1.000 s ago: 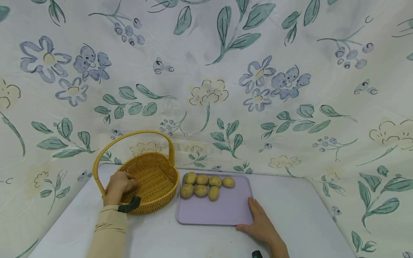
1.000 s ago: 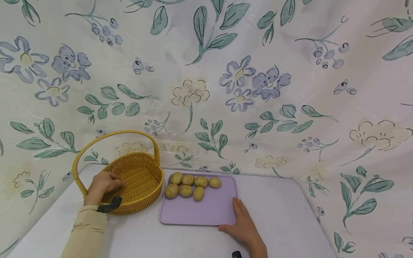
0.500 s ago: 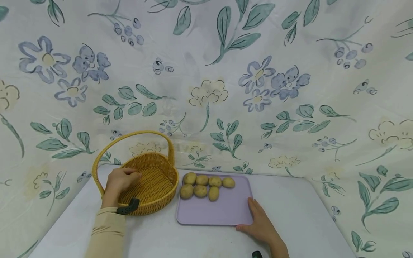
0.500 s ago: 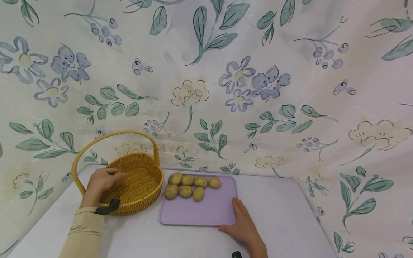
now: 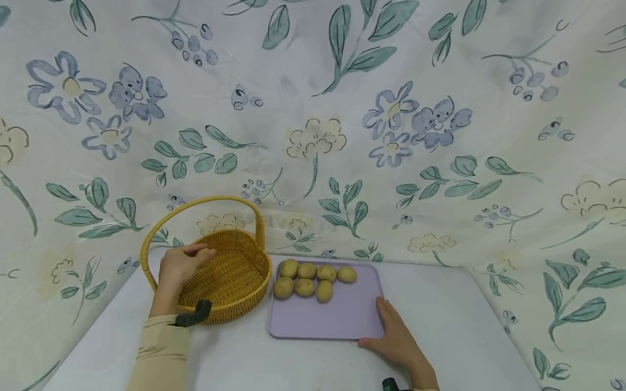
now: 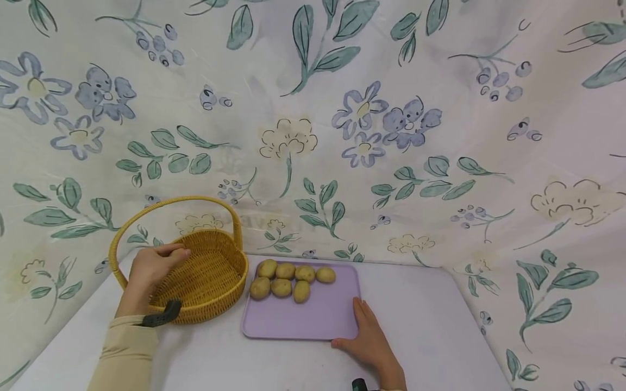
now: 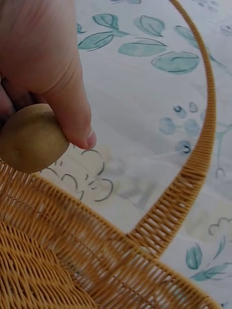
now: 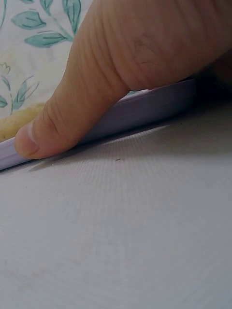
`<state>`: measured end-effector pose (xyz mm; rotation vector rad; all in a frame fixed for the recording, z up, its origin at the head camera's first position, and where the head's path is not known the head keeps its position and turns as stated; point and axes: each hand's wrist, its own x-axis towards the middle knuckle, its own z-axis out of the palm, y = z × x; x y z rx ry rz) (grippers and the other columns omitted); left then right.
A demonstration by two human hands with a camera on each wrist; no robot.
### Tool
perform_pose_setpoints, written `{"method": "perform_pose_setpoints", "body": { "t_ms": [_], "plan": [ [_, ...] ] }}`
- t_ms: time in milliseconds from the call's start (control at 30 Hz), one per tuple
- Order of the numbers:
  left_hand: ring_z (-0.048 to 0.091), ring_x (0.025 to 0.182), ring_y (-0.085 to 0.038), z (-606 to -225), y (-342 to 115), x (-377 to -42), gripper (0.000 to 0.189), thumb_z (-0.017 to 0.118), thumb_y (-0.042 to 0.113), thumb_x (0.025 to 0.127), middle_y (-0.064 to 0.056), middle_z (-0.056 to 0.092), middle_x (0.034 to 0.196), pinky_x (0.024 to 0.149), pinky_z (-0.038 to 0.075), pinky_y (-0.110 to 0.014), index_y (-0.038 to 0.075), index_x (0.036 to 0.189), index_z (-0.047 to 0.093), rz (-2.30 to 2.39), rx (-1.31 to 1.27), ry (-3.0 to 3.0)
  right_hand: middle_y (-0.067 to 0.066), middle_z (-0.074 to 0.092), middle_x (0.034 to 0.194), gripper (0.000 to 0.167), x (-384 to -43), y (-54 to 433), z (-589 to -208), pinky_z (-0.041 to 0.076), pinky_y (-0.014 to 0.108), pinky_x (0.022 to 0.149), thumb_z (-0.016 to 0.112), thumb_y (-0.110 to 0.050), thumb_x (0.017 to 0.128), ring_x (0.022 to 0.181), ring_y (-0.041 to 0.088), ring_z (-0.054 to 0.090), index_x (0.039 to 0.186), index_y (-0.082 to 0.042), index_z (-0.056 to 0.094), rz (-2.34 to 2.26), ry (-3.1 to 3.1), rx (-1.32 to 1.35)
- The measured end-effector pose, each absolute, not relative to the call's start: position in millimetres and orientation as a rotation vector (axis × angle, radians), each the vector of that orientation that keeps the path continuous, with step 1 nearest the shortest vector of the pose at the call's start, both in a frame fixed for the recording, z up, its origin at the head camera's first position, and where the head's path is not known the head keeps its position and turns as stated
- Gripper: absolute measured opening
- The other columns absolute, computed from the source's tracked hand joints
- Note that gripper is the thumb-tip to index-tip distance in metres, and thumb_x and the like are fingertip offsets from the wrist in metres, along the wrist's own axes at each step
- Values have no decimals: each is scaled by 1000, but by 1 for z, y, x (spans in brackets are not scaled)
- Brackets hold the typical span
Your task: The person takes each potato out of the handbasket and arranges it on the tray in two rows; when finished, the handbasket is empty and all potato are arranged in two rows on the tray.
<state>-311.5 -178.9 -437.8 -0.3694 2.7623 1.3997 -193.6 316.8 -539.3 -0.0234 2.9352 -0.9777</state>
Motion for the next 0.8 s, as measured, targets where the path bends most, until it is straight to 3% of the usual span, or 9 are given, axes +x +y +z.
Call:
{"method": "perform_pose_setpoints", "body": {
  "t_ms": [167,533,667,800],
  "plan": [
    [36,145,-49,-434,-171,-306,81,64,70,89,-24,47,155,115,38,-65,13,146,58,1465,-334,2744,26,26,165,127,-194,317,-542,25,61,124,89,-56,66,154,48,22,159,3,27,-989,2926,-16],
    [49,138,-44,-423,-145,-295,73,65,66,90,-23,53,150,106,49,-59,15,142,62,1484,-200,2853,24,26,166,127,-196,318,-544,25,60,124,88,-59,66,154,47,21,160,1,27,-980,2935,-1],
    [58,128,-38,-422,-133,-290,66,68,62,90,-20,59,145,88,56,-43,17,138,66,1479,-155,2887,24,26,166,127,-197,318,-544,25,60,124,88,-59,66,155,46,21,160,1,27,-986,2936,2],
    [65,116,-31,-421,-122,-288,62,70,61,89,-17,67,136,75,51,-27,18,135,69,1495,-123,2897,25,26,166,126,-195,317,-542,24,61,124,89,-57,66,154,48,21,159,2,27,-998,2929,-7]
  ]
}}
